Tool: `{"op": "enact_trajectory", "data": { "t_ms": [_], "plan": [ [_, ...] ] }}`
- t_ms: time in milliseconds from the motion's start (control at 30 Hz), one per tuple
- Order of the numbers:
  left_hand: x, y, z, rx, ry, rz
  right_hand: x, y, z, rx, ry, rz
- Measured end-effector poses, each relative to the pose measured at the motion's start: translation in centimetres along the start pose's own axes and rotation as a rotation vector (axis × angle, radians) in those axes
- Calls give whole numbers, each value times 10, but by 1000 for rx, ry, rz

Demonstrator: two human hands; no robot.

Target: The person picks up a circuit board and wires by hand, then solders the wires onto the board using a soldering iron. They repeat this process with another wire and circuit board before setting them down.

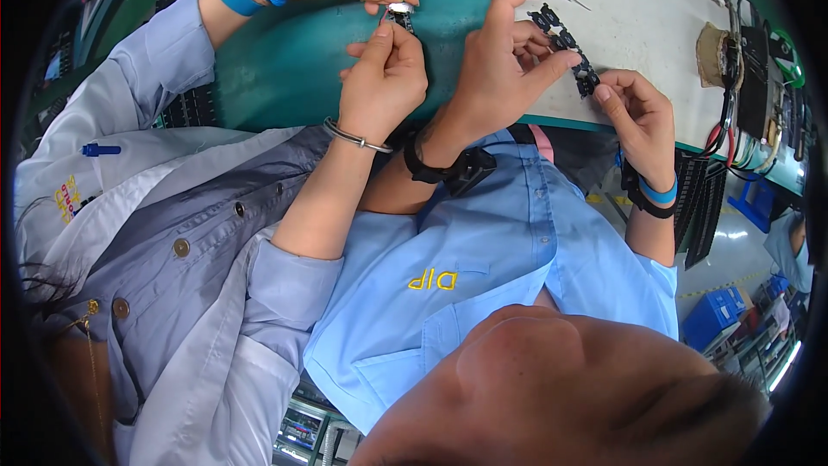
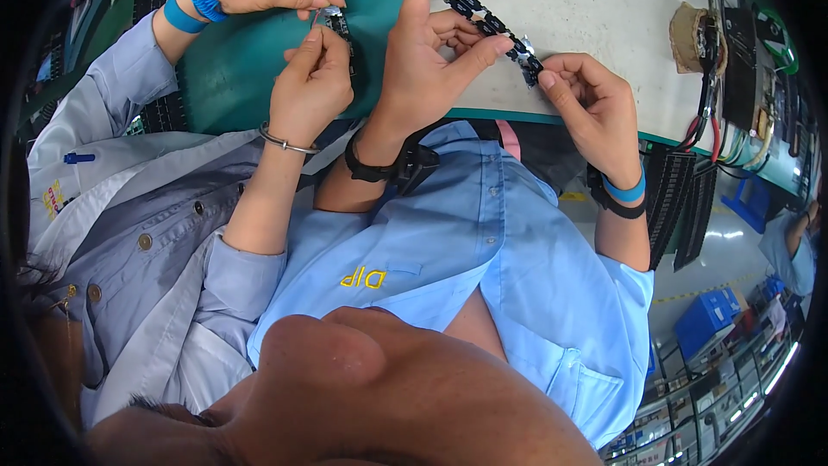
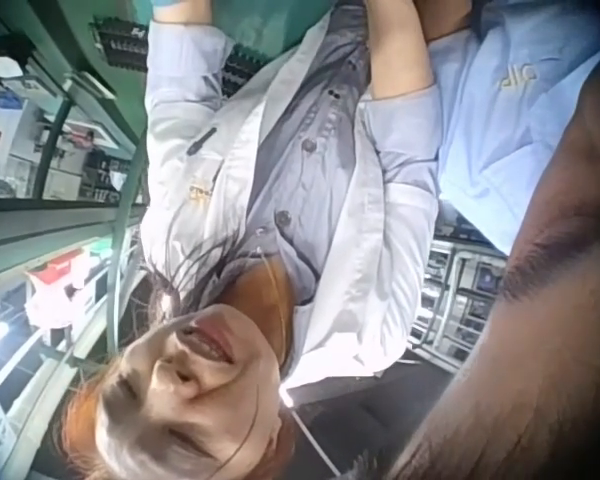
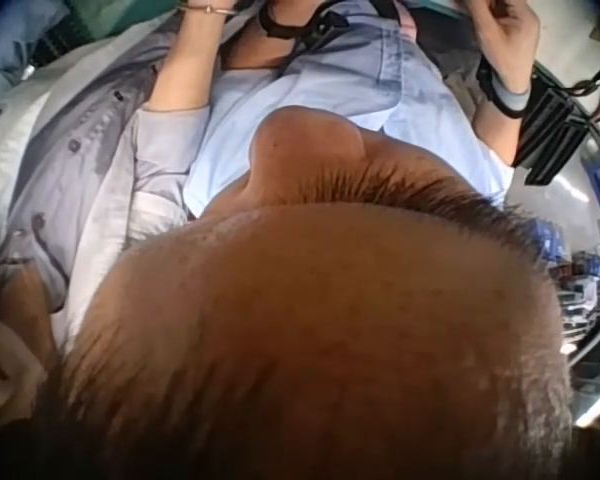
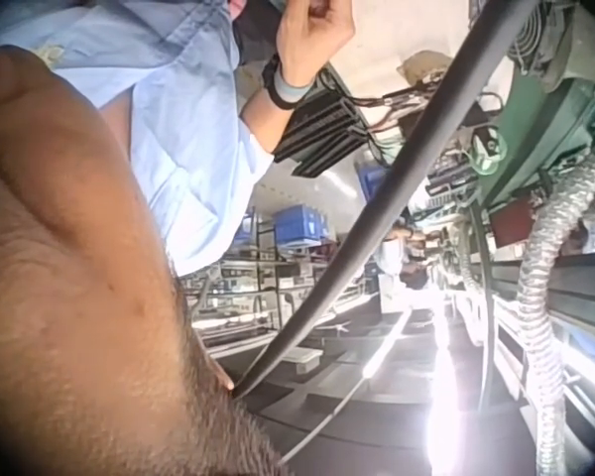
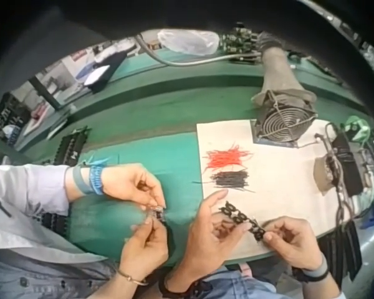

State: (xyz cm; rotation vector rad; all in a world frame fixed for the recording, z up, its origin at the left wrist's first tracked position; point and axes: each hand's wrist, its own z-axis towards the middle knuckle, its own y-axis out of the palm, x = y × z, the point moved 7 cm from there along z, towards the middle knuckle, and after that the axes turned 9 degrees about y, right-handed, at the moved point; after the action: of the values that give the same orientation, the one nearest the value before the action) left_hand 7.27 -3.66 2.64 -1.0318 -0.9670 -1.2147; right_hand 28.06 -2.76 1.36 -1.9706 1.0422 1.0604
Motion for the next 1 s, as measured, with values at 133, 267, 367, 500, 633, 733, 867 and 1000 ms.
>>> {"op": "enact_trajectory", "data": {
  "t_ms": [133, 267, 367, 500, 633, 733, 867, 1000],
  "plan": [
    [-2, 2, -1, 9, 19, -10, 5, -1, 1, 0, 24, -3],
    [-2, 2, -1, 28, 41, 8, 2, 0, 1, -1, -2, -29],
    [-2, -1, -1, 48, 51, 8, -4, -1, 2, 19, -1, 7],
    [8, -5, -8, 148, 196, 185, -13, -12, 7, 79, -57, -45],
    [25, -3, -24, 184, 299, 319, -19, -19, 14, 50, -30, -276],
    [31, -1, -28, 151, 326, 356, -15, -23, 14, 40, -11, -393],
    [29, -1, -40, 107, 321, 411, -31, -24, 6, 51, -88, -435],
    [17, 8, -51, 64, 341, 462, -65, -14, -3, 43, -267, -459]
  ]
}}
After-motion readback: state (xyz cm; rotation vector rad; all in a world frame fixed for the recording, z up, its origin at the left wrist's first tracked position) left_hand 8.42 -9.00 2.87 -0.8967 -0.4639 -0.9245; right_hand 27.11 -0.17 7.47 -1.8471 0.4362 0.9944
